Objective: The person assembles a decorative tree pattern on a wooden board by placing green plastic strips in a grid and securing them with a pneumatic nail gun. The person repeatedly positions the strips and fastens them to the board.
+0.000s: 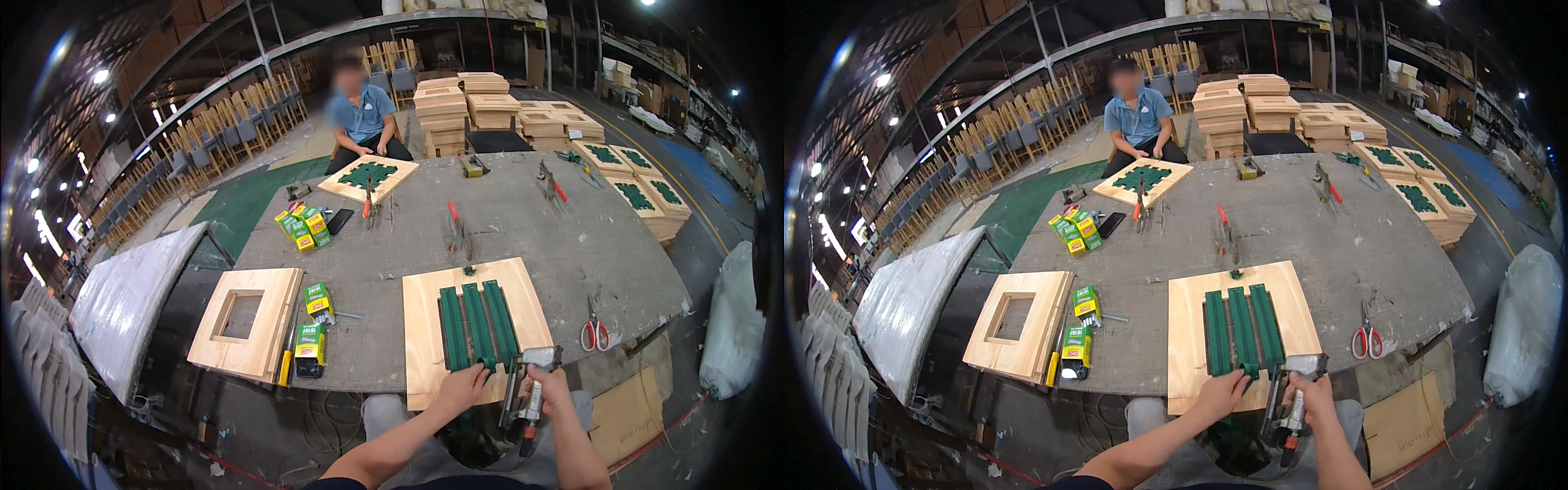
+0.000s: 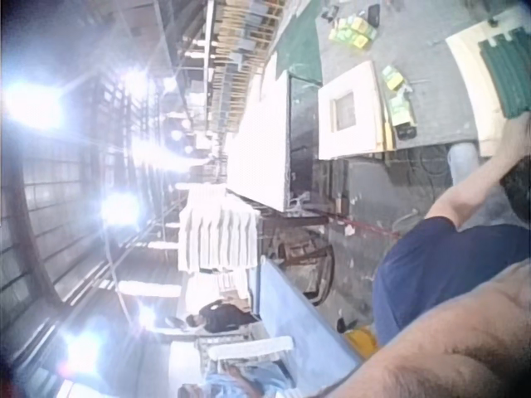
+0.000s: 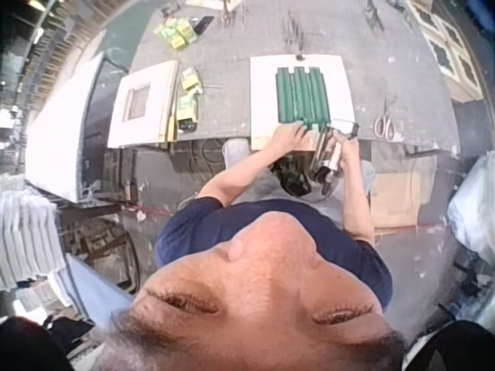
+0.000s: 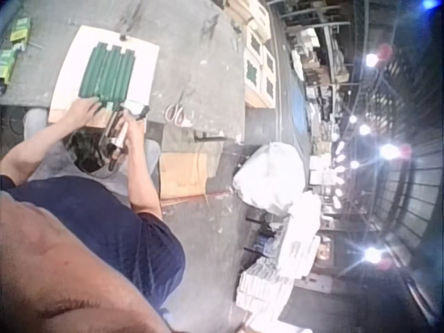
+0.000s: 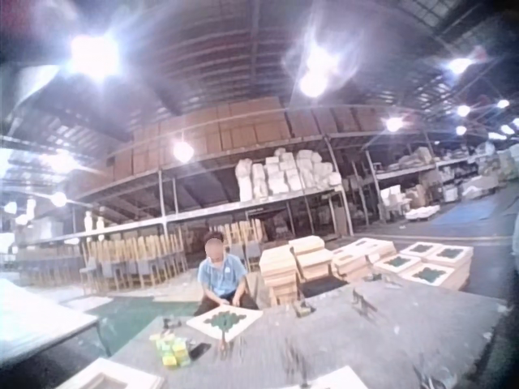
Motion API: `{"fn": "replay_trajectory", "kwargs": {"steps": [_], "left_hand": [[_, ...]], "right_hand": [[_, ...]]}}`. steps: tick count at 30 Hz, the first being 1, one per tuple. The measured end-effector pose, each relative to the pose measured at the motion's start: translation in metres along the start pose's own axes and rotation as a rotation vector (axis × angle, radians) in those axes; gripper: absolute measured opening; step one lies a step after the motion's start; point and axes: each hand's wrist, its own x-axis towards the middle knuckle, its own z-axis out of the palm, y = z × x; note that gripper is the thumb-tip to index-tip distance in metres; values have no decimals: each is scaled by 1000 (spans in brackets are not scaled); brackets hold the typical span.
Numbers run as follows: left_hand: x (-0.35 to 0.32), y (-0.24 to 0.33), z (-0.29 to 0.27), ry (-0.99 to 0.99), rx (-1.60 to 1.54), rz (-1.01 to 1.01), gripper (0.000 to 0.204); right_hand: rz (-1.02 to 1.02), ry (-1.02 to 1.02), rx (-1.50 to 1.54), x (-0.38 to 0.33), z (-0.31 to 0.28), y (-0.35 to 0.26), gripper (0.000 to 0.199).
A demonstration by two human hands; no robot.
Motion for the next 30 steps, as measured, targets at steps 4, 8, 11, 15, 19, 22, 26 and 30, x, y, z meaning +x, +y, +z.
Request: {"fn": "replay_trajectory", "kwargs": {"steps": [4,8,11,15,19,22,26,30], "left_hand": [[-10,7,4,2,125,163,23],[-13,-4,3,39,198,154,19],[-10,3,8,62,190,181,17],[-10,2,5,52,218,152,15],[-1,8,15,58,160,199,15],[-7,2,6,42,193,136,14],[-10,-6,6,79,164,133,14],[-3,0,13,71,102,167,15]], "right_hand": [[-18,-11,84,47,-27,-24,22],[76,-85,62,96,-17,-50,21],[80,-126,39,132,-28,-63,21],[53,-82,-119,166,-18,-76,38],[-156,215,-847,183,-40,-86,63],[-237,151,-1123,172,-25,-87,65],[-509,207,-932,155,-53,-87,39],[-571,582,-1097,149,-137,-90,29]]}}
